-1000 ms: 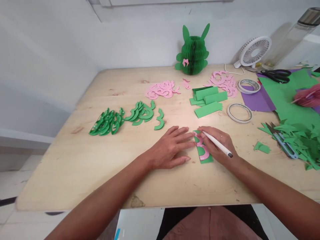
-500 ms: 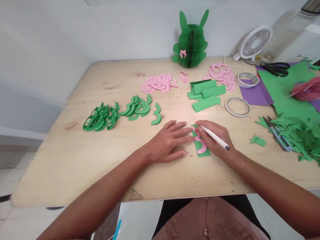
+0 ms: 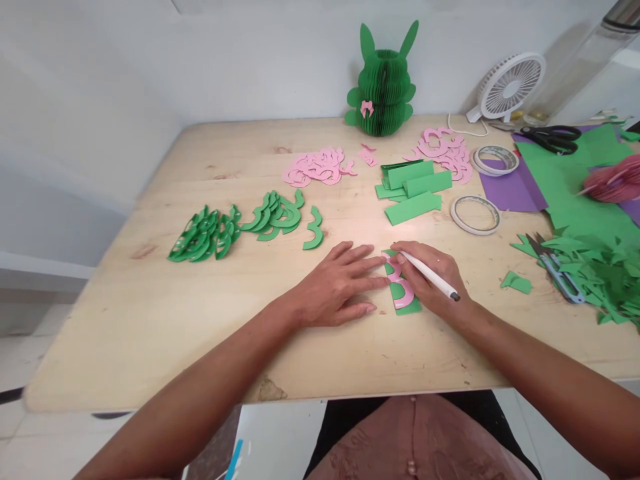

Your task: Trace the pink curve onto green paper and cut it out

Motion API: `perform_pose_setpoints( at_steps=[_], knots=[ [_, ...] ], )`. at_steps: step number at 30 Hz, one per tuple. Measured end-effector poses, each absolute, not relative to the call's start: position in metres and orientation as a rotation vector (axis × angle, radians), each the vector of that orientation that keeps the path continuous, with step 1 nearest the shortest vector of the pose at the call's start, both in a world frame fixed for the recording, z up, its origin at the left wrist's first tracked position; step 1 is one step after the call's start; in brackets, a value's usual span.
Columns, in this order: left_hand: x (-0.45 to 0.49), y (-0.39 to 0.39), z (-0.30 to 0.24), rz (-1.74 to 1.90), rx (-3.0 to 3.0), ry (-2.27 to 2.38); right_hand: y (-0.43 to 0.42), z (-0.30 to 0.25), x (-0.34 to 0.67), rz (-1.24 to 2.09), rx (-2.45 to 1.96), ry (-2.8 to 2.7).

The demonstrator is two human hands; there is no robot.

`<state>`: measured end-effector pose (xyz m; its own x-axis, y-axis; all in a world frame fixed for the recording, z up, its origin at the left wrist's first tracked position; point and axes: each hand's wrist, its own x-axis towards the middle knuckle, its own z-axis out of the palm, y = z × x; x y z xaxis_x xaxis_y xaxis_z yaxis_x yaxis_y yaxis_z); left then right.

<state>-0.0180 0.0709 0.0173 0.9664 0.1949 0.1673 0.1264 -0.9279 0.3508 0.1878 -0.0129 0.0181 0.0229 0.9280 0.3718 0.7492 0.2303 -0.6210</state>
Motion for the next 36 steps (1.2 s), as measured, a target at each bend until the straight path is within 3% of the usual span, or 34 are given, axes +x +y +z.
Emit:
perform_pose_setpoints(
  at_steps=[36],
  knots=[
    [-0.0178, 0.0688, 0.0201, 0.272, 2.778, 0.275, -0.0150, 0.0100, 0.1901, 0.345, -1.547, -1.721]
  ],
)
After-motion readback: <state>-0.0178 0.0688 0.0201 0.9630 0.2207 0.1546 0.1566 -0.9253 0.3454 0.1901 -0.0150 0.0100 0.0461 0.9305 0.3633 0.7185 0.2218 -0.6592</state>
